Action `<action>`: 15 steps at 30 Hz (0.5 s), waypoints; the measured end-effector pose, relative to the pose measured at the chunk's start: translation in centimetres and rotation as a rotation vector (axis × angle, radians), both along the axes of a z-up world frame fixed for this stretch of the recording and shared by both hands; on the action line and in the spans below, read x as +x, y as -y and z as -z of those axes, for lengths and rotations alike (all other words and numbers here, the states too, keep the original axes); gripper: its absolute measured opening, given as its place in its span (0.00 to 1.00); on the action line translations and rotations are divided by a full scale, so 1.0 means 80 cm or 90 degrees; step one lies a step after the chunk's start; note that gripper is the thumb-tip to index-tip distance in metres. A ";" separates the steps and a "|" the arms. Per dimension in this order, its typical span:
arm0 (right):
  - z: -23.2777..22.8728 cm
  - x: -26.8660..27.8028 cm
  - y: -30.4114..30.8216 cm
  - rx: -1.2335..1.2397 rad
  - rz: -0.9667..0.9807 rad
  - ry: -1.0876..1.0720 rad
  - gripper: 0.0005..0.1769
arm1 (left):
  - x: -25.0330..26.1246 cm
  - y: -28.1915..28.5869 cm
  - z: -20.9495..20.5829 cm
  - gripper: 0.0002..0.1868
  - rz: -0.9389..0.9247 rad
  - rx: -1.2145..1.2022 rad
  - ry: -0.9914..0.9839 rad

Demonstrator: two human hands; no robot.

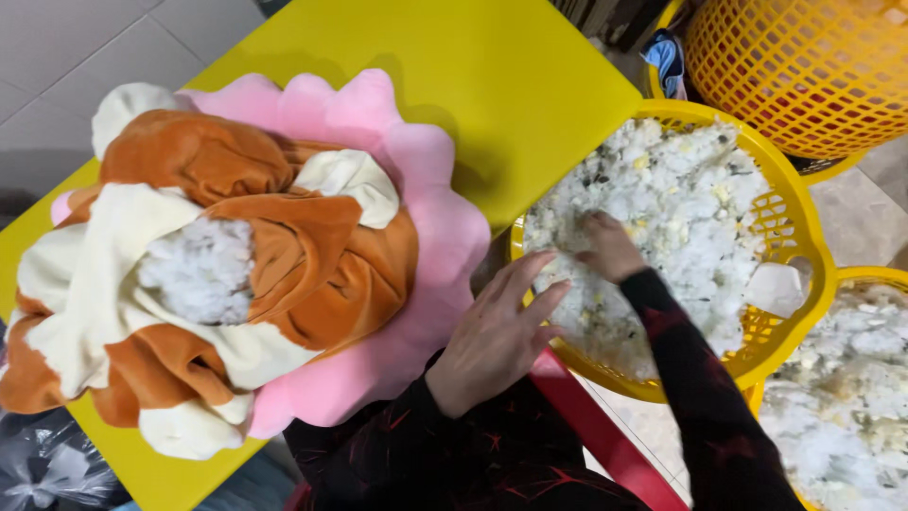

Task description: The person repeatedly stuffs white filling material into an orange and white plush toy on a yellow table. They push the filling into the opening and adjust the toy's shape with both hands throughout the clip.

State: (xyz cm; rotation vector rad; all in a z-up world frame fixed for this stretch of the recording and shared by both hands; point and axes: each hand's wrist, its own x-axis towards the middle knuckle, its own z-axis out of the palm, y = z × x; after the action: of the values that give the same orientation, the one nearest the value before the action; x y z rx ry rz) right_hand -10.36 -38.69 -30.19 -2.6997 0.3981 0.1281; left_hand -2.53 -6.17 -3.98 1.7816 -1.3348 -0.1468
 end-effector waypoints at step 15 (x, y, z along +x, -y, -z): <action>0.054 0.007 0.011 0.094 0.127 0.258 0.31 | 0.005 0.044 0.108 0.27 -0.118 0.280 -0.247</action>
State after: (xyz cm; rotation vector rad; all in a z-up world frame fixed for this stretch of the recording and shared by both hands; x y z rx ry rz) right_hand -9.77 -39.57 -34.51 -2.4420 0.5047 -0.4233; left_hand -2.15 -9.69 -12.65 2.0920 -0.8977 -0.6906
